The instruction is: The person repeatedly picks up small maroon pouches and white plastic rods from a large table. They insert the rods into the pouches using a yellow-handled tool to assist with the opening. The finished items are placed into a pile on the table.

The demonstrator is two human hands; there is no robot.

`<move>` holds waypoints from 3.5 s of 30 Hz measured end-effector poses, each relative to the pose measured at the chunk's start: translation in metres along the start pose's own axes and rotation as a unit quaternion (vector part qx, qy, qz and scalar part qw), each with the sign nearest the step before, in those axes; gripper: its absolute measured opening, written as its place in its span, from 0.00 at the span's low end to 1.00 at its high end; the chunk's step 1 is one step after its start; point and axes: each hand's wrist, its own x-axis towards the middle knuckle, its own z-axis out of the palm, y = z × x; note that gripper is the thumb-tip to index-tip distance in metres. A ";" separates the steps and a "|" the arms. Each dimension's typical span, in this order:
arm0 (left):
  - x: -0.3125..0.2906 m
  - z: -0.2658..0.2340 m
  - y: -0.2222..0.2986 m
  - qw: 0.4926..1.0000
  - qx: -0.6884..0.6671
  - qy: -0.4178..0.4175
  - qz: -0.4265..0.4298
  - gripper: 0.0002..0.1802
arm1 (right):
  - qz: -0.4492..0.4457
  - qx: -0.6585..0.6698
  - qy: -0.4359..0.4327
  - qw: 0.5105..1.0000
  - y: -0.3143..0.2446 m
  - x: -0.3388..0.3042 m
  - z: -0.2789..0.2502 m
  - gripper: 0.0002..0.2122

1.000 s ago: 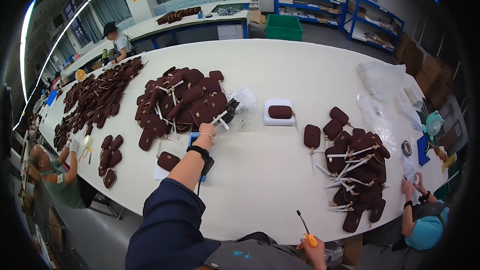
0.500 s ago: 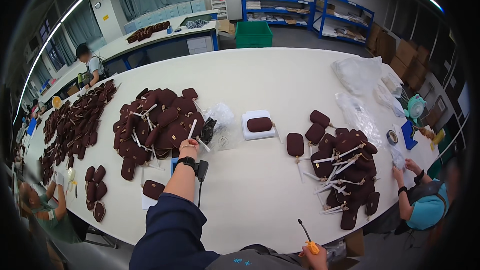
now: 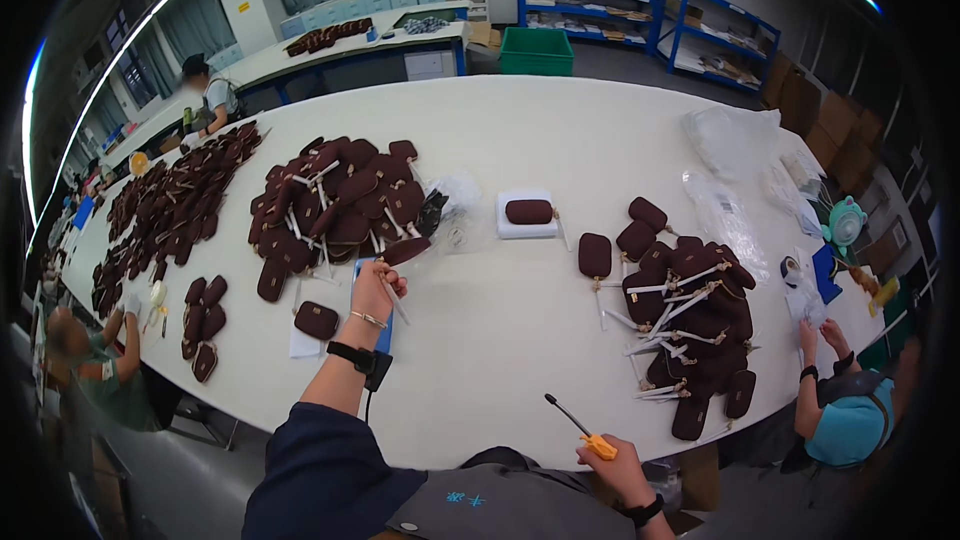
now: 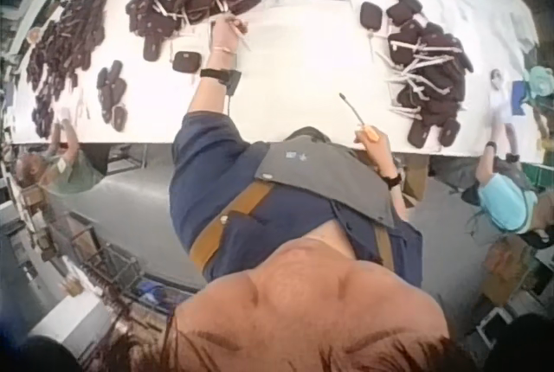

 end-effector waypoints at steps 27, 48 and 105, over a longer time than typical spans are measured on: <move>-0.484 -0.138 -0.279 0.468 0.858 -0.207 0.040 0.09 | -0.234 -0.515 -0.486 0.666 -0.037 0.039 0.131 0.24; -0.335 0.002 -0.167 0.359 0.859 -0.330 0.157 0.07 | 0.018 -0.176 -0.339 0.924 0.001 0.029 -0.065 0.17; 0.125 -0.288 0.101 0.936 0.103 0.336 0.000 0.10 | 0.137 -0.070 -0.018 0.988 0.002 0.036 0.073 0.09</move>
